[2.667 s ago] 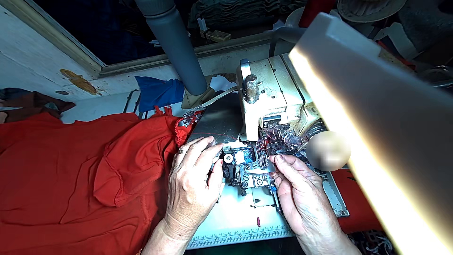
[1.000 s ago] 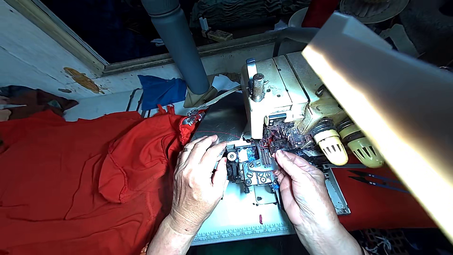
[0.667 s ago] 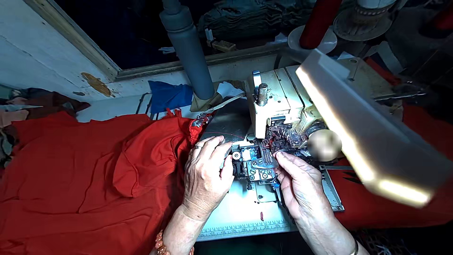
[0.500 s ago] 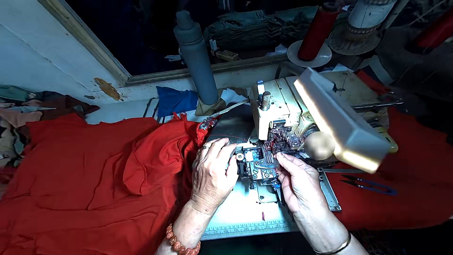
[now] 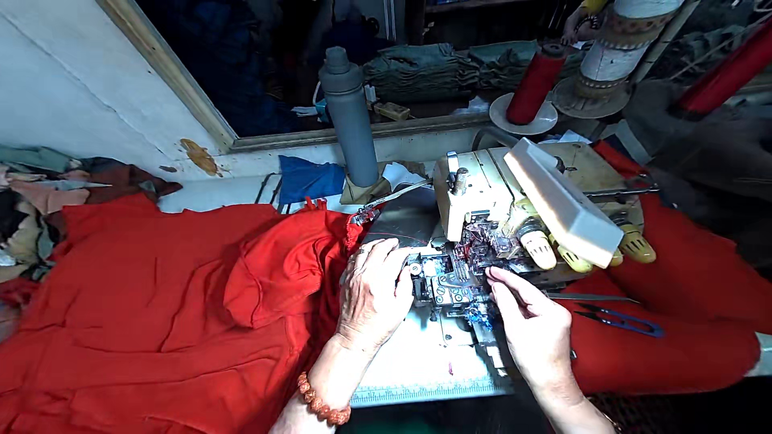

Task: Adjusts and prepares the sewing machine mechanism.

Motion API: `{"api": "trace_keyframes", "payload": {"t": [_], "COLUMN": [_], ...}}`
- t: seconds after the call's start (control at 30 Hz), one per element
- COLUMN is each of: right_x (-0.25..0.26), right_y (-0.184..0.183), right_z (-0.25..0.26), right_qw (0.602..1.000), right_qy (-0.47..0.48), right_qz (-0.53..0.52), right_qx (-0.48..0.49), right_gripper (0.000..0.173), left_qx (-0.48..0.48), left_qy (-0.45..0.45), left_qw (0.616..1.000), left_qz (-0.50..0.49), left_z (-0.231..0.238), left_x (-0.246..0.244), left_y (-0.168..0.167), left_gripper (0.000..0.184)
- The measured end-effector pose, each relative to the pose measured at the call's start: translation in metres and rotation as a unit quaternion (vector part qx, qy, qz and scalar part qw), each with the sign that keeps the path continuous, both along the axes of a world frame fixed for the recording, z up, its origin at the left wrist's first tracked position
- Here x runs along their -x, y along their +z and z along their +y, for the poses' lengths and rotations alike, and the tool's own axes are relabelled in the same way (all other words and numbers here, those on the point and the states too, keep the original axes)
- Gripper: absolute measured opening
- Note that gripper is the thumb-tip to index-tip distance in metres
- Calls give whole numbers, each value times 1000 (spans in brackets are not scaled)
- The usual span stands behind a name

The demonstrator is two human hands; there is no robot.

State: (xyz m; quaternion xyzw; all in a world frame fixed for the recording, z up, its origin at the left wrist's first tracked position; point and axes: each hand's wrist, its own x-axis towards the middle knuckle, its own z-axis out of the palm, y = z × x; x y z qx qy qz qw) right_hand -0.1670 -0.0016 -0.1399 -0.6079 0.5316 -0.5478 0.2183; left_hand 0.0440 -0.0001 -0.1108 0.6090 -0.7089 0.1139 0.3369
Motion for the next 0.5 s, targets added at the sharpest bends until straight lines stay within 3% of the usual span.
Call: {"api": "trace_keyframes", "payload": {"t": [0.13,0.5], "right_x": [5,-7], "right_y": [-7,-10], "right_z": [-13,-17], "right_qw": [990,995], "right_qy": [-15,11], "right_qz": [115,90], "right_qx": [83,40], "right_gripper": [25,30], "left_qx": [2,0], "left_qy": [-1,5], "left_qw": [1000,1000], "left_qz": [4,5], "left_z": [0,1], "left_x": [1,0], "left_y": [1,1], "left_gripper": [29,31]}}
